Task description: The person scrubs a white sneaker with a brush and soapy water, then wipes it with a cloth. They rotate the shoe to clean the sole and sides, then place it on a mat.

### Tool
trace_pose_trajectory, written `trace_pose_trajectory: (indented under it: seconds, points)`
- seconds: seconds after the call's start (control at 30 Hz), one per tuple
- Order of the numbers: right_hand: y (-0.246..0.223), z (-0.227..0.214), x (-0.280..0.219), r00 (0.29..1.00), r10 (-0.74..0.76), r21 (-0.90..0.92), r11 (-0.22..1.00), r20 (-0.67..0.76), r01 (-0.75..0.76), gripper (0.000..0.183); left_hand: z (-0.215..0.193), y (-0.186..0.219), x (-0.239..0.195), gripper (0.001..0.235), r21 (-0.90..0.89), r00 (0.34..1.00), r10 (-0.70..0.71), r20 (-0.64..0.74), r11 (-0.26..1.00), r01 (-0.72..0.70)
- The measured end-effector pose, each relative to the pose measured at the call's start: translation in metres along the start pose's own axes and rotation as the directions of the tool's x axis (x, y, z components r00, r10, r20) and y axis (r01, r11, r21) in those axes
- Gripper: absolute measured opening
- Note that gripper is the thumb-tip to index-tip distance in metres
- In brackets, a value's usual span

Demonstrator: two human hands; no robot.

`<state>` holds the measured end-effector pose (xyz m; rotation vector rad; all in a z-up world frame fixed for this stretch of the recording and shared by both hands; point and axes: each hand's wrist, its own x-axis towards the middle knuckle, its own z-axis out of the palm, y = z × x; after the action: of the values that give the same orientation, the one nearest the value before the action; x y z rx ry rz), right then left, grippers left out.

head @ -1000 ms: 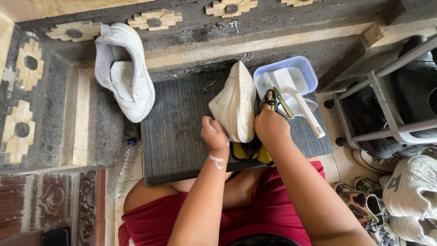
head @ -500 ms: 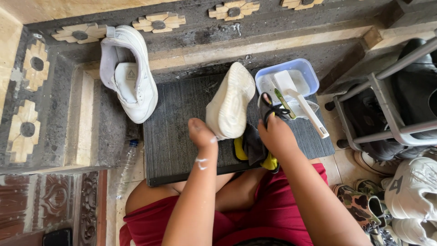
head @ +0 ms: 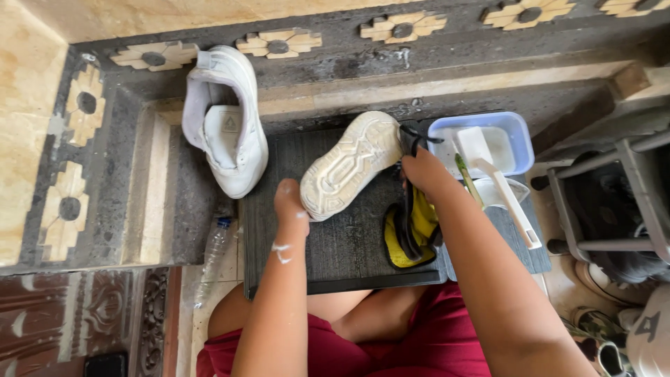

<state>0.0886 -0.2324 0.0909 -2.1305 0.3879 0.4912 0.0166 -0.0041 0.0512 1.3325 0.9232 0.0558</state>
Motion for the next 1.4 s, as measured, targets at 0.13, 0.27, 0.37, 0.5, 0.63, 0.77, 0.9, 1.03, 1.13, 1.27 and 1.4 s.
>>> trace_pose_trajectory:
  seconds: [0.13,0.27,0.37,0.5,0.63,0.77,0.9,1.03,1.13,1.27,1.4]
  points:
    - [0.028,0.026,0.011,1.0,-0.009,0.095,0.995,0.028,0.006,0.065,0.002,-0.054,0.072,0.06,0.104,1.0,-0.001,0.005,0.995,0.0]
    - [0.054,0.05,0.009,0.997,0.005,0.139,0.99,0.071,-0.015,0.067,0.001,-0.062,0.081,0.058,0.171,0.997,0.079,-0.009,0.982,-0.076]
    - [0.057,0.062,-0.01,0.993,-0.008,0.17,0.985,0.117,-0.012,0.046,0.002,-0.068,0.084,0.054,0.221,0.988,0.153,-0.004,0.964,-0.148]
    - [0.036,0.063,-0.05,0.958,-0.075,0.298,0.954,0.278,-0.012,0.021,-0.001,-0.091,0.114,0.046,0.181,0.978,0.208,0.006,0.962,-0.205]
    - [0.022,0.046,-0.092,0.765,-0.28,0.557,0.822,0.58,-0.121,0.027,-0.002,-0.105,0.139,0.045,0.179,0.983,0.183,0.021,0.966,-0.184]
    - [0.022,0.03,-0.051,0.918,-0.261,0.691,0.723,0.298,-0.019,0.023,-0.012,-0.088,0.115,0.044,0.183,0.993,0.113,0.036,0.976,-0.117]
    - [0.061,0.022,0.033,0.972,-0.154,0.786,0.616,0.178,-0.047,0.045,-0.008,-0.072,0.1,0.048,0.167,0.988,0.136,0.067,0.975,-0.145]
    - [0.074,0.027,0.065,0.775,-0.306,0.801,0.449,0.554,-0.396,0.019,-0.004,-0.075,0.103,0.046,0.184,0.99,0.127,0.064,0.973,-0.137]
    - [0.083,0.04,0.07,0.616,-0.316,0.666,0.561,0.721,-0.492,0.03,-0.002,-0.069,0.099,0.045,0.186,0.993,0.097,0.061,0.977,-0.107]
    - [0.087,0.064,0.039,0.456,-0.356,0.566,0.653,0.816,-0.503,0.035,-0.002,-0.078,0.109,0.052,0.17,0.998,0.06,0.029,0.983,-0.064]
    - [0.075,0.095,-0.025,0.255,-0.446,0.506,0.644,0.858,-0.574,0.03,0.0,-0.075,0.109,0.055,0.151,0.997,0.071,0.024,0.986,-0.073]
